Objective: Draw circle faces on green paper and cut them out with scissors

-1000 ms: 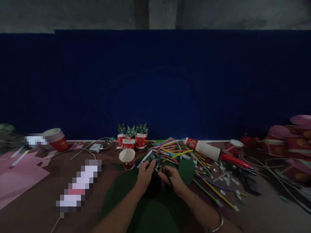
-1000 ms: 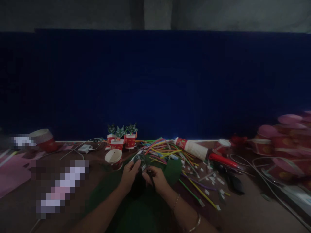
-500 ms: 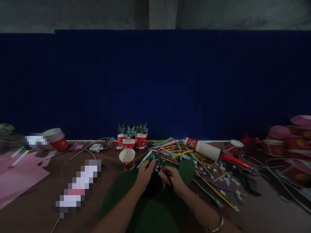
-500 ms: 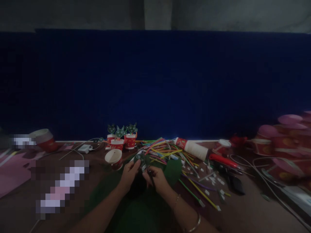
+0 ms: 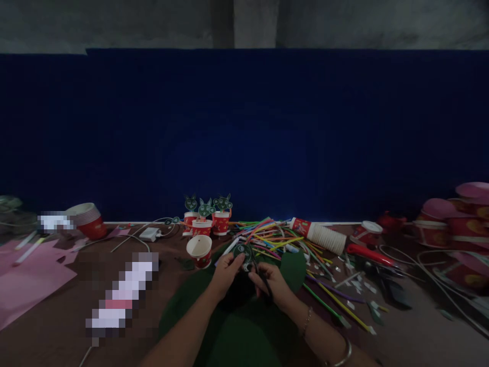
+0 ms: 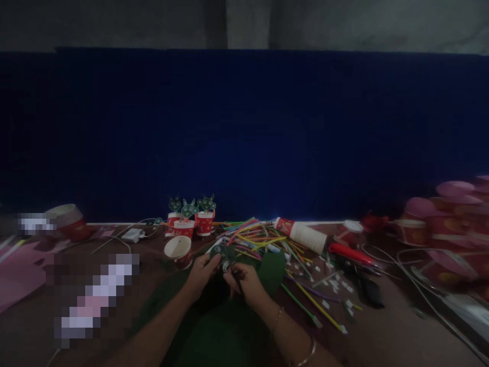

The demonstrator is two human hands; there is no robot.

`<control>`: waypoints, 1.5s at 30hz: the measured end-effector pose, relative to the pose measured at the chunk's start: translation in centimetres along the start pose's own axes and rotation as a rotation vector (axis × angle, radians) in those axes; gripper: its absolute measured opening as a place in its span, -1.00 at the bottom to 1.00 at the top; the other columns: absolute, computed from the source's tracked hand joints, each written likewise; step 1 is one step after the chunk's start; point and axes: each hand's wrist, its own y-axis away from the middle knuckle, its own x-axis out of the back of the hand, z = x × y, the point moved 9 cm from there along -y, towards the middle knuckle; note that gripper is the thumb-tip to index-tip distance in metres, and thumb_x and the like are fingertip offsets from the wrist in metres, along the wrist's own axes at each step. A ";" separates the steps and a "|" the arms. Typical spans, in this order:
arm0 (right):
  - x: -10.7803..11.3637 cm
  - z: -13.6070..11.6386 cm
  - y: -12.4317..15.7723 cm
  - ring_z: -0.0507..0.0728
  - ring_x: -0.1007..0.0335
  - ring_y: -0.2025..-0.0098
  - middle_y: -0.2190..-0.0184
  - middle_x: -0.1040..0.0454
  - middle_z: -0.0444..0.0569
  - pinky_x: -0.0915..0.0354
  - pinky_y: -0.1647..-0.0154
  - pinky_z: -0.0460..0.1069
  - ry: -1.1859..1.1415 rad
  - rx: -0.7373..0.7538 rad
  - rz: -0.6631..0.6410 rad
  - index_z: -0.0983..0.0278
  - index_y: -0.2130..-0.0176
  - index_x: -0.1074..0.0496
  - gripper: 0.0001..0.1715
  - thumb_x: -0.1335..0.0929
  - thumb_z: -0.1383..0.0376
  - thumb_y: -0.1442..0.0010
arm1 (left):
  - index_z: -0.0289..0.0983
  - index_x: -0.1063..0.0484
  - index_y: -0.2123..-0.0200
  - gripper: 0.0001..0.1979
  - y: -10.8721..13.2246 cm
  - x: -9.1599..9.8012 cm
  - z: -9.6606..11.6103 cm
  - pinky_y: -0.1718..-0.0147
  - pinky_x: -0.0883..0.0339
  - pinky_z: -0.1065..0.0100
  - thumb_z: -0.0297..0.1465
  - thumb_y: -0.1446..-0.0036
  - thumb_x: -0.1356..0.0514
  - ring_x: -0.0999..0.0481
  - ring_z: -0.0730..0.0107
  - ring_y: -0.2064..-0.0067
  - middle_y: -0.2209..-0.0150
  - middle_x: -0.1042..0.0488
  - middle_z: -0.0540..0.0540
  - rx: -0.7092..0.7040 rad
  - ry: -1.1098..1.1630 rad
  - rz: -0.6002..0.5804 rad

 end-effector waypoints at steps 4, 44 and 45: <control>0.0 0.0 0.0 -0.06 -0.12 0.71 0.76 -0.25 -0.25 -0.02 0.67 -0.15 -0.023 0.008 -0.002 0.29 0.47 -0.28 -0.50 -0.40 -0.08 0.07 | -0.30 -0.25 0.65 -0.56 0.0 -0.1 0.1 0.66 0.16 0.47 -0.04 0.10 -0.22 -0.04 0.61 0.64 0.70 -0.14 0.12 -0.001 -0.006 -0.034; 1.0 -0.4 -0.1 -0.07 -0.08 0.77 0.77 -0.27 -0.24 0.03 0.74 -0.16 -0.041 -0.020 0.088 0.31 0.43 -0.32 -0.50 -0.39 -0.08 0.08 | -0.32 -0.31 0.67 -0.57 -0.2 0.0 -0.1 0.67 0.19 0.48 -0.07 0.18 -0.28 -0.06 0.63 0.67 0.72 -0.18 0.10 0.087 0.028 -0.135; 1.1 -0.4 0.0 -0.07 -0.07 0.77 0.77 -0.29 -0.24 0.03 0.75 -0.16 -0.044 -0.019 0.089 0.31 0.40 -0.33 -0.50 -0.39 -0.07 0.07 | -0.32 -0.32 0.67 -0.57 -0.1 -0.2 0.0 0.67 0.17 0.48 -0.06 0.17 -0.27 -0.07 0.62 0.66 0.72 -0.19 0.09 0.075 -0.003 -0.131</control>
